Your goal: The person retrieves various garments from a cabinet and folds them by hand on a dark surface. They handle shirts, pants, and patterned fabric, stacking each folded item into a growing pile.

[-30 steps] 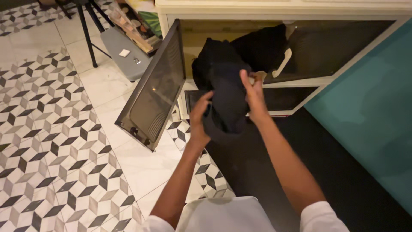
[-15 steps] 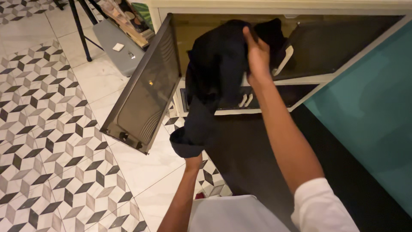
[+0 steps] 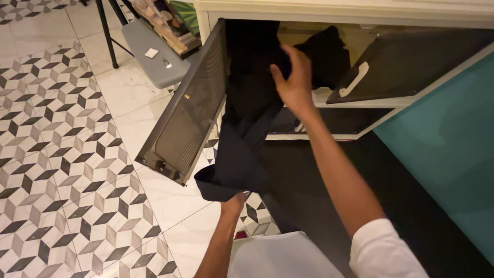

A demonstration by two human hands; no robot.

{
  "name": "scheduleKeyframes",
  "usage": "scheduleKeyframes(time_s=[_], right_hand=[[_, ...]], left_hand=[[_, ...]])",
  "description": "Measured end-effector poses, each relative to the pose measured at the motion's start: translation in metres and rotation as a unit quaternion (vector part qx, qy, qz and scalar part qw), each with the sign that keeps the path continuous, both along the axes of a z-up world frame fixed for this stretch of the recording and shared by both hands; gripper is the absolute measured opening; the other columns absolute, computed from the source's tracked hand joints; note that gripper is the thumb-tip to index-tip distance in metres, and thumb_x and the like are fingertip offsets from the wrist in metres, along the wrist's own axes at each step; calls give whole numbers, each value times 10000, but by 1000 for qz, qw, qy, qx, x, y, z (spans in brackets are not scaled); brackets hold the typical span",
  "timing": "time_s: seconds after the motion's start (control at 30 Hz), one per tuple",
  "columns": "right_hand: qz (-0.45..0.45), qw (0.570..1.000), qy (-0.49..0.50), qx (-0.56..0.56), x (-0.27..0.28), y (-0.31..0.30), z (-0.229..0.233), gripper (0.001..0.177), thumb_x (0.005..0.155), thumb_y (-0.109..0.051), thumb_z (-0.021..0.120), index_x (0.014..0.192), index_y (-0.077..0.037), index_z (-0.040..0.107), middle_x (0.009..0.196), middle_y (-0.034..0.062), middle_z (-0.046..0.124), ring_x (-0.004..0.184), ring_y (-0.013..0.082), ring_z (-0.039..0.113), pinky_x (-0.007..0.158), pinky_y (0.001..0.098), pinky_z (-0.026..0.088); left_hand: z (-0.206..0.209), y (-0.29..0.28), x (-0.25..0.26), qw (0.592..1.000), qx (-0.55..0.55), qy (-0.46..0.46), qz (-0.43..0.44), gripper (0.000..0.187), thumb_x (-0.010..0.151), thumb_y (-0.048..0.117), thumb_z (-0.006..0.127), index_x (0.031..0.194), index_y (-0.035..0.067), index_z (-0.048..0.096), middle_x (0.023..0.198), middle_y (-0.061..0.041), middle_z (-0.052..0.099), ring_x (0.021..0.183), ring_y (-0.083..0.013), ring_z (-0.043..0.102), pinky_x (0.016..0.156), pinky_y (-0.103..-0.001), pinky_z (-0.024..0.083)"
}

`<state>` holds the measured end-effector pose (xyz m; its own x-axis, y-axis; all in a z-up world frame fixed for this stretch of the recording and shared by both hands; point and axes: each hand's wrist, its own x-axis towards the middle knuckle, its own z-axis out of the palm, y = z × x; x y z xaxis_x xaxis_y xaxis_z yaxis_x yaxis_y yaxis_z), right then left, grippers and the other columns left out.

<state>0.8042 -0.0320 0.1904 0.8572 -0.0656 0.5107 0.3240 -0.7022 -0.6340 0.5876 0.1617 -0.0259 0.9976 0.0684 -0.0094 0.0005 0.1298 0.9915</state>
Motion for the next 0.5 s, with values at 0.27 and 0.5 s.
scheduleKeyframes(time_s=[0.27,0.5], right_hand=[[-65,812,262,518,-81,17,-9,643,958,-256,728,1446,-38,370,1375,142,486,1264,253,488,964,402,472],[108,775,224,581,-98,4,3,559,880,-124,717,1380,44,532,1237,196,690,1095,282,697,959,371,566]], left_hand=[[47,0,-21,999,-3,15,-50,541,761,85,799,1249,-28,597,1266,-212,634,1205,-359,601,1029,-409,482],[133,10,-45,950,180,-26,-252,562,704,91,837,1208,-22,615,1223,-213,655,1177,-362,622,1003,-402,505]])
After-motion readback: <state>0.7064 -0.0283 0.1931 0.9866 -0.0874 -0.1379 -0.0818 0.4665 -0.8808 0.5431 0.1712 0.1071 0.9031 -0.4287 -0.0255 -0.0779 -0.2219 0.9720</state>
